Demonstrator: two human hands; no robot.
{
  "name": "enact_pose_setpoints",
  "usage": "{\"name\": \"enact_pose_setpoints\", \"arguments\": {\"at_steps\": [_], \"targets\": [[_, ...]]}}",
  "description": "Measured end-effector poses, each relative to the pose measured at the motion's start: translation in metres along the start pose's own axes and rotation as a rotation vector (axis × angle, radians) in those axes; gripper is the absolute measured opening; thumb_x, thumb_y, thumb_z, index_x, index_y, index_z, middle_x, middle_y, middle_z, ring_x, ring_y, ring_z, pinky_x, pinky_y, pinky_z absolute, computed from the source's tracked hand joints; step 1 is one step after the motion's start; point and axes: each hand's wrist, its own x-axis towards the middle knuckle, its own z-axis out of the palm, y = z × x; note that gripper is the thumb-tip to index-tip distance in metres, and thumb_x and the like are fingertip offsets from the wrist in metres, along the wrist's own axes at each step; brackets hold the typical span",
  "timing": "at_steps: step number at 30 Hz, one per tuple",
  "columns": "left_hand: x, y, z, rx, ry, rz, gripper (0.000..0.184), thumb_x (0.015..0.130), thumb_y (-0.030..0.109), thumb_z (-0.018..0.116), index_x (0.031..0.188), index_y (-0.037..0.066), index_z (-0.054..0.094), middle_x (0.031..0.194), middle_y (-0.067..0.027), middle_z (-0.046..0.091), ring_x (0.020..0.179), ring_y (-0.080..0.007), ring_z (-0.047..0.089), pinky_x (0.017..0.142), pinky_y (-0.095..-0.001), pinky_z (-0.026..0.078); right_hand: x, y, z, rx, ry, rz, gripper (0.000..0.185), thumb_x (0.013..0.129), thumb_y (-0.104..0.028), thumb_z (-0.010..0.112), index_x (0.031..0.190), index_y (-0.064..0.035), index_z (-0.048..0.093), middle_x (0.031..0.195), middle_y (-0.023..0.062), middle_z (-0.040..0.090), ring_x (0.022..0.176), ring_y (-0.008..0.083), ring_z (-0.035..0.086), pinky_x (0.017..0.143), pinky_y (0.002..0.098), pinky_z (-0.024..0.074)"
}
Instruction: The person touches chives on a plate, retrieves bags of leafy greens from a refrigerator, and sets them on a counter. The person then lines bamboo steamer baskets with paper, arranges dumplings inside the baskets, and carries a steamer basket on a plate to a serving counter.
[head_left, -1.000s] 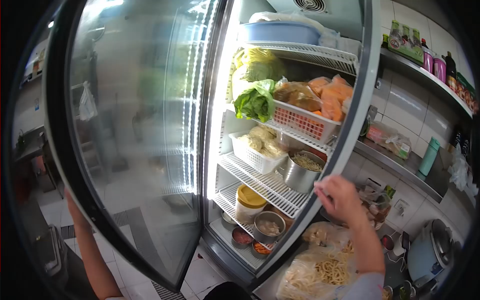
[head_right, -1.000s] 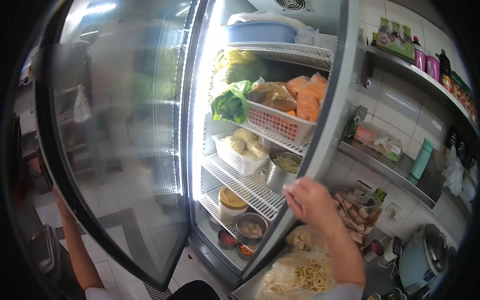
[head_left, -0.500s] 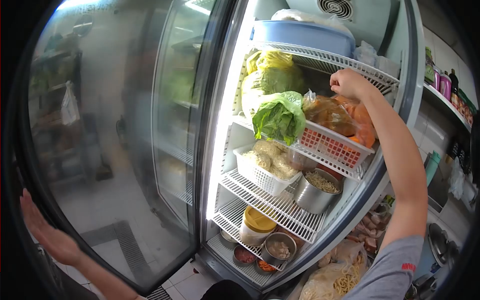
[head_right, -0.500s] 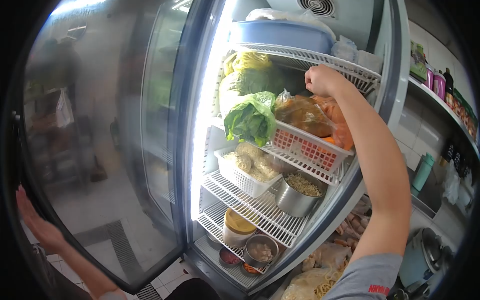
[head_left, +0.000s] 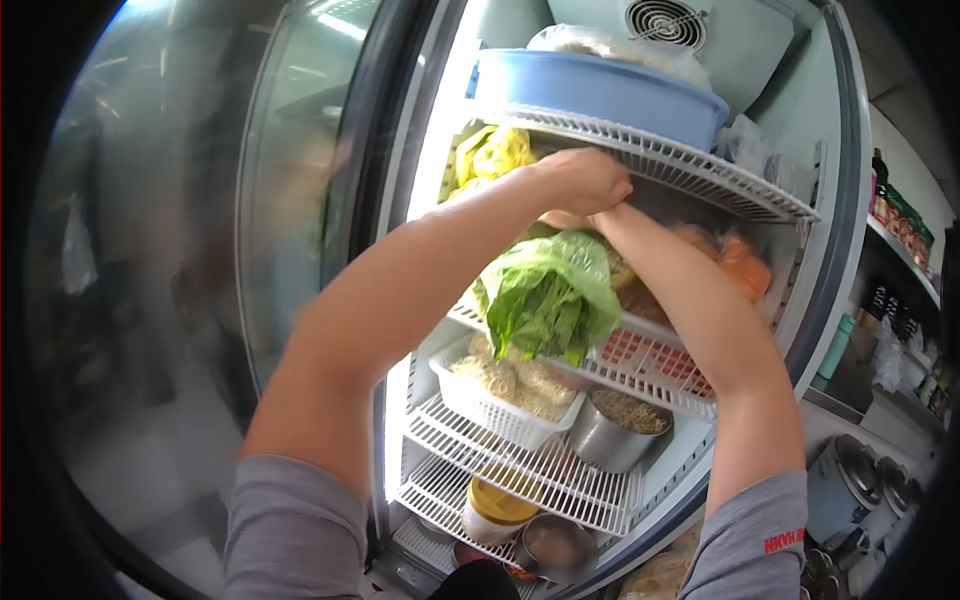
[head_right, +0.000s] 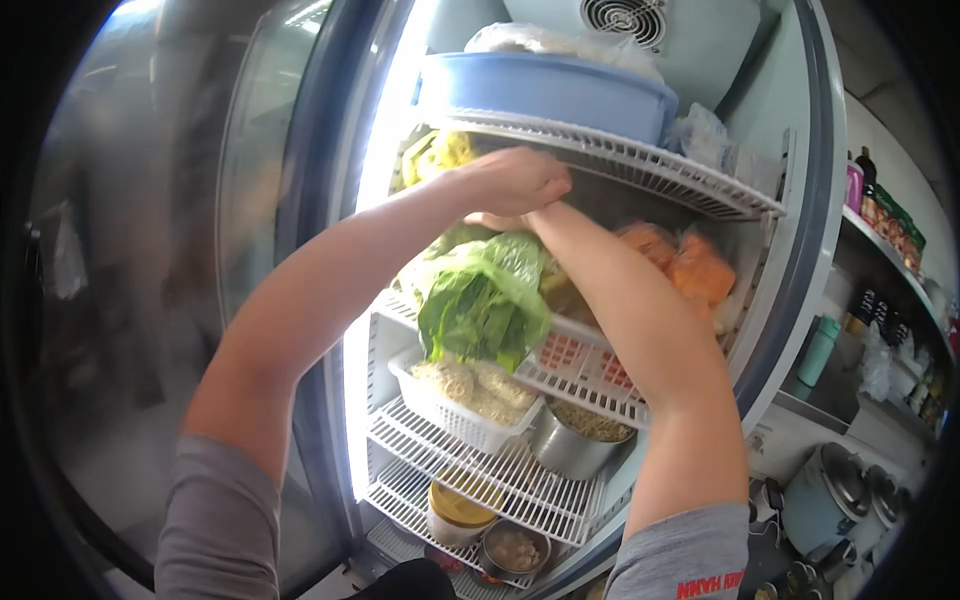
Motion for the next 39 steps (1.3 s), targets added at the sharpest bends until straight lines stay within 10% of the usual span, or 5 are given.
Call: {"name": "enact_pose_setpoints", "arguments": {"at_steps": [7,12,17,25,39], "targets": [[0.005,-0.147,0.065,-0.082,-0.097,-0.314,0.042,0.092,0.037,0.037,0.131,0.023,0.044,0.123,-0.0163,0.052,0.112,-0.0318,0.050,0.094,-0.0411,0.040,0.016,0.092,0.005,0.883,0.021,0.045,0.047,0.086,-0.024,0.055,0.129,-0.0087,0.047,0.139,0.0151,0.037,0.126,0.0241,0.036,0.105,0.0335,0.0296],[-0.017,-0.130,0.055,-0.265,0.120,-0.383,0.041,0.090,0.040,0.037,0.119,0.018,0.056,0.118,-0.0101,0.057,0.108,-0.0290,0.053,0.092,-0.0394,0.042,0.026,0.137,0.042,-0.237,0.011,0.416,0.074,0.076,-0.011,0.061,0.141,-0.0202,0.026,0.145,0.0157,0.023,0.129,0.0303,0.033,0.103,0.0382,0.0342],[-0.019,-0.127,0.056,-0.291,0.121,-0.386,0.041,0.089,0.040,0.039,0.115,0.016,0.059,0.110,-0.0138,0.060,0.101,-0.0315,0.056,0.088,-0.0416,0.043,0.057,0.137,0.048,-0.294,-0.066,0.262,0.098,0.070,-0.015,0.069,0.144,-0.0253,0.006,0.145,0.0162,0.019,0.130,0.0323,0.029,0.103,0.0404,0.0348],[-0.018,-0.134,0.068,-0.304,0.200,-0.281,0.039,0.088,0.039,0.043,0.109,0.010,0.060,0.111,-0.0135,0.058,0.101,-0.0319,0.055,0.087,-0.0419,0.044,0.042,0.132,0.043,-0.468,0.165,0.090,0.011,0.075,-0.003,0.049,0.077,-0.0016,0.059,0.085,0.0181,0.063,0.084,0.0343,0.062,0.073,0.0426,0.0501],[-0.059,-0.043,0.017,-0.271,0.691,0.145,0.070,0.050,0.021,0.084,0.109,0.011,0.048,0.101,-0.0111,0.054,0.097,-0.0320,0.053,0.083,-0.0400,0.045,-0.095,0.022,-0.006,0.069,0.852,-0.276,0.015,0.084,-0.009,0.054,0.099,-0.0047,0.057,0.087,0.0143,0.059,0.074,0.0359,0.058,0.066,0.0396,0.0482]]}}
